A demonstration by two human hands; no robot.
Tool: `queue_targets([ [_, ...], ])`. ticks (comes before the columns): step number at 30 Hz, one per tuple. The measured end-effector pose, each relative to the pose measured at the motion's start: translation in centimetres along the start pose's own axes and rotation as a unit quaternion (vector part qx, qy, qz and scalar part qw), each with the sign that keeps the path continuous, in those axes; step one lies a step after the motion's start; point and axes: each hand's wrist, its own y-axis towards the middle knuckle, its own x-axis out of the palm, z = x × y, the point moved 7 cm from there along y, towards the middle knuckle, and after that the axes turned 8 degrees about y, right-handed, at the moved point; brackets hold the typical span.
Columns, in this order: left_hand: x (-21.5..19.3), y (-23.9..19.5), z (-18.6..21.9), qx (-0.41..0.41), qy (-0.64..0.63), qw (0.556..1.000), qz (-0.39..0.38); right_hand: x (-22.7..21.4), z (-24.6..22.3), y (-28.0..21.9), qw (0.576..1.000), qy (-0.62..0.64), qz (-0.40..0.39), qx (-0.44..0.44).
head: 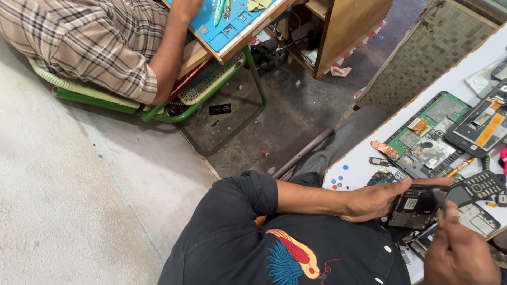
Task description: The person handles a disassembled mobile phone, using a small metal tool to pry and adjust internal components. They repeatedly open and close the phone casing, manipulate the battery and circuit board, and place the phone back on the workbench among other disassembled devices.
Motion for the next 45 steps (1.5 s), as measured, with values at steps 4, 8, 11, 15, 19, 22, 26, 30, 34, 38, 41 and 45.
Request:
queue_targets([
  [4, 0.0, -0.1, 0.1, 0.002, -0.011, 1.0, 0.002, 0.3, 0.7, -0.2, 1.0, -0.008, -0.004, 0.027],
  [8, 0.0, -0.4, -0.3, 0.013, -0.021, 1.0, -0.017, 0.8, -0.9, -0.4, 0.997, 0.041, 0.001, -0.068],
  [11, -0.6, -0.2, -1.2, -0.014, -0.018, 1.0, -0.001, 0.4, 0.4, 0.0, 1.0, 0.007, -0.007, 0.013],
  [15, -0.9, 0.1, -1.9, -0.034, -0.021, 0.999, 0.002, 0.3, 1.7, -0.6, 0.999, -0.006, -0.003, 0.053],
  [19, -0.7, -0.1, -1.8, -0.006, -0.045, 0.999, -0.024, 1.1, 1.7, -1.6, 0.997, 0.052, -0.011, -0.057],
  [22, -1.0, -0.2, -2.3, -0.017, -0.036, 0.999, -0.027, 1.2, 3.5, -0.6, 0.996, 0.071, -0.055, -0.013],
  [26, -1.9, 0.6, -3.5, -0.017, 0.001, 1.0, 0.004, 0.0, 4.1, 0.4, 0.987, 0.025, -0.092, 0.126],
  [30, -2.2, 0.4, -3.5, 0.014, 0.027, 1.0, 0.007, 0.1, 0.4, -0.3, 0.965, -0.205, -0.074, 0.148],
  [34, -1.8, 0.2, -2.8, 0.034, 0.014, 0.999, 0.0, 0.4, -2.4, 0.5, 1.0, 0.015, 0.008, -0.023],
  [38, -1.9, 0.4, -2.7, 0.013, 0.071, 0.997, 0.027, 0.1, 1.5, 0.7, 0.998, 0.036, -0.047, 0.037],
  [41, -1.7, 0.3, -2.4, 0.035, 0.076, 0.996, 0.018, 0.4, 2.0, 0.6, 0.995, 0.062, -0.069, -0.03],
  [45, -1.5, -0.3, -2.0, 0.07, 0.099, 0.993, 0.0, 0.8, 0.8, 0.4, 0.989, 0.076, -0.059, -0.116],
])
